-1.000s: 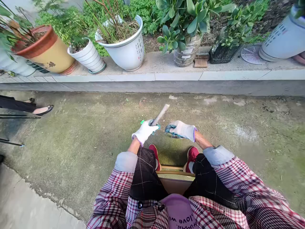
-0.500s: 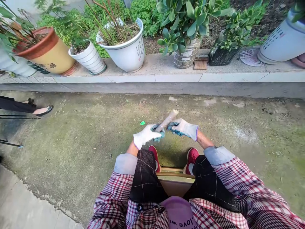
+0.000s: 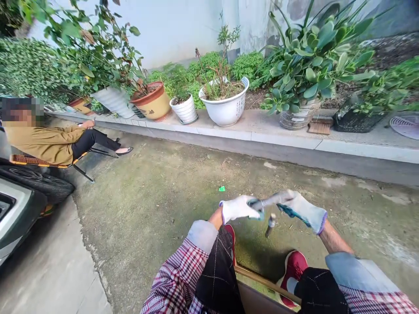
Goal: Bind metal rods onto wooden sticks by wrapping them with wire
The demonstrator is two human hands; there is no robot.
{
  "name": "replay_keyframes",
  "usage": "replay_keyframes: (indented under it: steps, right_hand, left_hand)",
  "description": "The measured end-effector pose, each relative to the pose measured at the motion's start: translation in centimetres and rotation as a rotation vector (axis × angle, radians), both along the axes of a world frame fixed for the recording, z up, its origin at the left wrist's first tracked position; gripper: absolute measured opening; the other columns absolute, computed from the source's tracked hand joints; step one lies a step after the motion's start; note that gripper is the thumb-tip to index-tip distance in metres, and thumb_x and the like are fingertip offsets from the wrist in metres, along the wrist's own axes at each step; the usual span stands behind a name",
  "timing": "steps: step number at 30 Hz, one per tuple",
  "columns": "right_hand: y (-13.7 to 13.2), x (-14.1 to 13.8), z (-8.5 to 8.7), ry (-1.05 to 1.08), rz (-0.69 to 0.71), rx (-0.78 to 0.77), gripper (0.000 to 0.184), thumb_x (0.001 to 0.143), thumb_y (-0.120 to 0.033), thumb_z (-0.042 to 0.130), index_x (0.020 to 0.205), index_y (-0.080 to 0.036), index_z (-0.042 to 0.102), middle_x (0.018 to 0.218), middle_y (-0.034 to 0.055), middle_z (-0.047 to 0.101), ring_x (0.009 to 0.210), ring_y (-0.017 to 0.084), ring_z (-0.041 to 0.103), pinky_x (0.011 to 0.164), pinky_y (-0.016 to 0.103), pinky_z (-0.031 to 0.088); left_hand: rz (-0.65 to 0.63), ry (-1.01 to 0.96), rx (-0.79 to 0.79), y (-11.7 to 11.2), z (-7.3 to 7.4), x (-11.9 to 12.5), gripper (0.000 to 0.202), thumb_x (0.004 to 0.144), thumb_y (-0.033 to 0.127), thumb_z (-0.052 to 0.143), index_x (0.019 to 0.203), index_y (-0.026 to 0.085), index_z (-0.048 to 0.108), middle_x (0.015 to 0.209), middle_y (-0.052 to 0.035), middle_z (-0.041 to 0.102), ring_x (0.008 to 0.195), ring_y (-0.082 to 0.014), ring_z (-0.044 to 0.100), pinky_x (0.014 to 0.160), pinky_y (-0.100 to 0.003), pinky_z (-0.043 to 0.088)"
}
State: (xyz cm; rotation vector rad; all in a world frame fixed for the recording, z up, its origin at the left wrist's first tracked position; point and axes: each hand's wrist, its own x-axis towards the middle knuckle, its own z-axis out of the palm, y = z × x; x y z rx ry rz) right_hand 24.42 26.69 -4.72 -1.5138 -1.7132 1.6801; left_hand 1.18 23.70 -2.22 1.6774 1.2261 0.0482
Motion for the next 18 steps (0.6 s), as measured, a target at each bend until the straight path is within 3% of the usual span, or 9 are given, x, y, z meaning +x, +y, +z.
replay_keyframes:
  steps: [2,5,8,10,12,15,18]
  right_hand:
    - [-0.6,-0.7,0.1,0.071,-0.098,-0.042,0.035,0.065,-0.047,0.061,0.081,-0.017,0.067,0.059,-0.002,0.053,0.047,0.011,0.044,0.044,0.024,0.035]
    - [-1.4,-2.1,-0.5,0.072,-0.101,-0.084,0.034,0.067,-0.049,0.059,0.082,-0.019,0.065,0.059,-0.0029,0.053,0.045,0.011,0.045,0.043,0.024,0.035]
    - [-1.1,-2.3,-1.7,-0.103,0.002,-0.019,0.024,0.074,-0.04,0.054,0.081,-0.019,0.065,0.057,-0.0033,0.052,0.048,0.012,0.048,0.045,0.024,0.035]
    - [-0.2,-1.4,-2.4,-0.259,0.073,0.078,0.016,0.074,-0.031,0.054,0.073,-0.019,0.065,0.057,-0.0024,0.055,0.052,0.013,0.05,0.05,0.024,0.037]
    - [0.9,-0.2,-2.8,-0.358,0.085,0.134,0.013,0.074,-0.025,0.056,0.065,-0.02,0.064,0.058,-0.0017,0.057,0.057,0.013,0.051,0.056,0.025,0.039]
    - [2.3,1.2,-3.1,-0.395,0.009,0.138,0.013,0.075,-0.023,0.057,0.066,-0.02,0.066,0.06,-0.0011,0.06,0.062,0.015,0.053,0.059,0.025,0.04]
    - [2.8,1.4,-3.1,-0.373,-0.033,0.103,0.01,0.076,-0.021,0.06,0.069,-0.021,0.067,0.063,-0.0009,0.062,0.06,0.014,0.054,0.057,0.024,0.042]
  left_hand:
    - [0.103,0.043,0.097,1.6,0.4,-0.1,0.036,0.093,0.03,0.054,0.125,0.016,0.061,0.108,-0.0077,0.072,0.081,-0.0138,0.066,0.067,-0.021,0.05]
    - [0.172,0.226,0.219,3.5,0.0,0.1,0.041,0.095,0.031,0.048,0.133,0.017,0.057,0.114,-0.0128,0.071,0.093,-0.0213,0.069,0.077,-0.03,0.054]
    - [0.087,0.391,0.242,3.5,-1.6,1.3,0.038,0.084,0.015,0.055,0.12,0.016,0.068,0.106,-0.0181,0.073,0.1,-0.033,0.069,0.087,-0.045,0.053]
    - [-0.027,0.446,0.198,2.9,-2.9,2.4,0.031,0.073,0.006,0.06,0.099,0.013,0.074,0.092,-0.0195,0.074,0.094,-0.0368,0.071,0.086,-0.048,0.053]
    - [-0.122,0.447,0.19,2.5,-3.7,3.1,0.026,0.069,0.004,0.062,0.09,0.014,0.075,0.089,-0.0186,0.075,0.094,-0.0374,0.071,0.09,-0.051,0.051]
    - [-0.196,0.382,0.241,2.8,-3.8,2.9,0.031,0.07,0.009,0.065,0.097,0.019,0.076,0.105,-0.0146,0.075,0.11,-0.0355,0.066,0.104,-0.052,0.043]
    - [-0.188,0.271,0.24,3.9,-3.3,2.0,0.037,0.074,0.022,0.069,0.111,0.024,0.073,0.109,-0.009,0.074,0.105,-0.029,0.066,0.096,-0.04,0.048]
